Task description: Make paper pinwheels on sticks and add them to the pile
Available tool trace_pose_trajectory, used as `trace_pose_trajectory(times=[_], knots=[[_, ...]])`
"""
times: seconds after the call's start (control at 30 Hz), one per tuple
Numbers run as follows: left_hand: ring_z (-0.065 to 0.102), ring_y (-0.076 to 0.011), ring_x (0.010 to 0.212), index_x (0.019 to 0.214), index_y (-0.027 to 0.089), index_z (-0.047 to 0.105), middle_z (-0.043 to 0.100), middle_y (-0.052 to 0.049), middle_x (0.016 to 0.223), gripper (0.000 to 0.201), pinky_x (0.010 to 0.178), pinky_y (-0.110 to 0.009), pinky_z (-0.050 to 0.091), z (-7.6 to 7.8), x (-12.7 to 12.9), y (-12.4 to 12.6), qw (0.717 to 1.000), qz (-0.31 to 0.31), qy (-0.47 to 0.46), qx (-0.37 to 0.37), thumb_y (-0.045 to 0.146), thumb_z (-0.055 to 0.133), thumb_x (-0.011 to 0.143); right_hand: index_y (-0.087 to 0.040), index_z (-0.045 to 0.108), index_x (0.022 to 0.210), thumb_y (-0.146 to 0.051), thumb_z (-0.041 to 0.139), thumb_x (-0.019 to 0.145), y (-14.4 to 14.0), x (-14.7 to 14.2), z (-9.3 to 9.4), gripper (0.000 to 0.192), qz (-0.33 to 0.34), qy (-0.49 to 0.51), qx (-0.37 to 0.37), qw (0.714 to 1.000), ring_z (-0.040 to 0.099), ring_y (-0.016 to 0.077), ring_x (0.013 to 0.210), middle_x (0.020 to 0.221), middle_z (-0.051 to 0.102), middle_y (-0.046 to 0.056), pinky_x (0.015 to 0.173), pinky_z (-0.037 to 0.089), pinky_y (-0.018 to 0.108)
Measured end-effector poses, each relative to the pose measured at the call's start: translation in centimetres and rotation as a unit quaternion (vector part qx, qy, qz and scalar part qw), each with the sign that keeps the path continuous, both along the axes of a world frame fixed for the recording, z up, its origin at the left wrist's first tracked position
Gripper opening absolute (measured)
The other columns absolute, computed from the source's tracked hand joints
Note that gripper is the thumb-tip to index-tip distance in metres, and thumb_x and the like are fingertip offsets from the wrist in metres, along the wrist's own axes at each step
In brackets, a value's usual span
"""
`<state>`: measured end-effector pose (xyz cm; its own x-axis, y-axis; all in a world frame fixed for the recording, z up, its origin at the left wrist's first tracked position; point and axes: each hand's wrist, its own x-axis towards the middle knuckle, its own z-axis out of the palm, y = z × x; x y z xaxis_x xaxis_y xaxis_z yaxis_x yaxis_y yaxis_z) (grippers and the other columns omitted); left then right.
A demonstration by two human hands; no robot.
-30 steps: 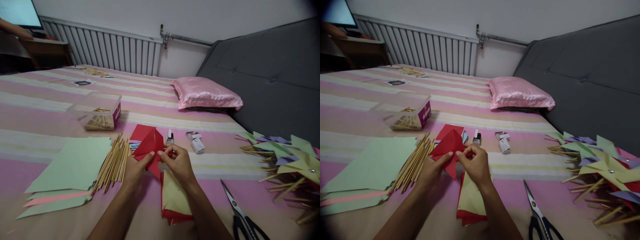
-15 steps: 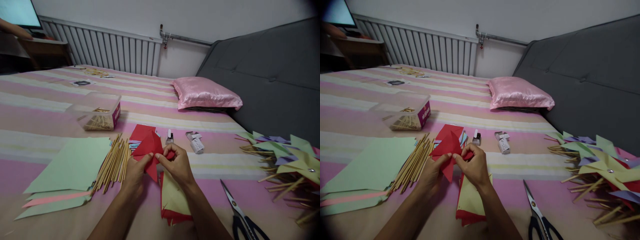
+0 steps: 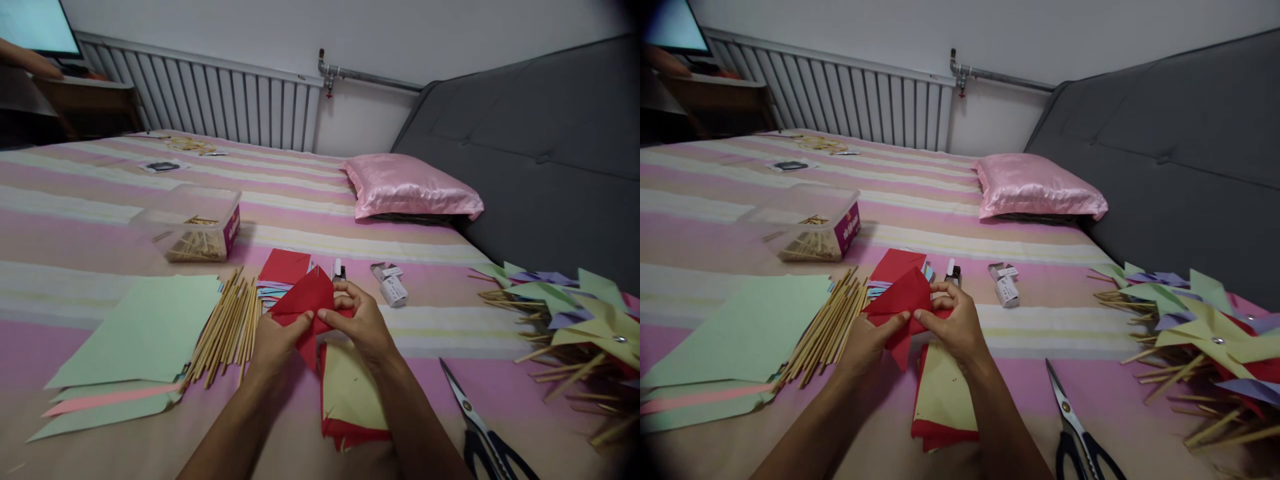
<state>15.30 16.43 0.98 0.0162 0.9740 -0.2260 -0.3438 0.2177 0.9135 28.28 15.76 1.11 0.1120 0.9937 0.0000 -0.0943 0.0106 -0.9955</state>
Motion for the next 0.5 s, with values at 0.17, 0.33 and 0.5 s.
trace_pose_trajectory(times=[0.17,0.33,0.5], knots=[[0.062,-0.0180,0.057,0.073,0.013,0.070,0.071,-0.006,0.069,0.022,0.060,-0.029,0.048,-0.6,-0.4,0.2,0.997,-0.064,-0.034,-0.010,0.023,0.078,0.056,-0.016,0.057,0.094,-0.025,0.076,0.059,-0.1,0.8,0.1,0.041,0.042,0.059,-0.034,0.997,0.063,0.0149,0.061,0.069,0.066,0.001,0.061,0.049,0.028],[0.061,-0.0173,0.060,0.073,0.015,0.071,0.070,-0.006,0.071,0.017,0.057,-0.026,0.045,0.0,-1.7,0.5,0.991,-0.101,-0.075,-0.033,0.031,0.069,0.067,-0.016,0.056,0.097,-0.024,0.077,0.059,-0.2,1.7,0.3,0.044,0.121,0.121,-0.066,0.983,0.064,0.0150,0.063,0.071,0.068,0.001,0.062,0.049,0.026],[0.060,-0.0170,0.059,0.065,0.014,0.069,0.069,-0.007,0.067,0.018,0.056,-0.024,0.043,0.5,-2.5,0.6,0.982,-0.175,-0.046,-0.055,0.032,0.071,0.066,-0.017,0.057,0.100,-0.023,0.076,0.060,-0.6,2.1,0.5,0.046,0.178,0.118,-0.099,0.972,0.065,0.0166,0.066,0.070,0.067,0.001,0.064,0.049,0.029]])
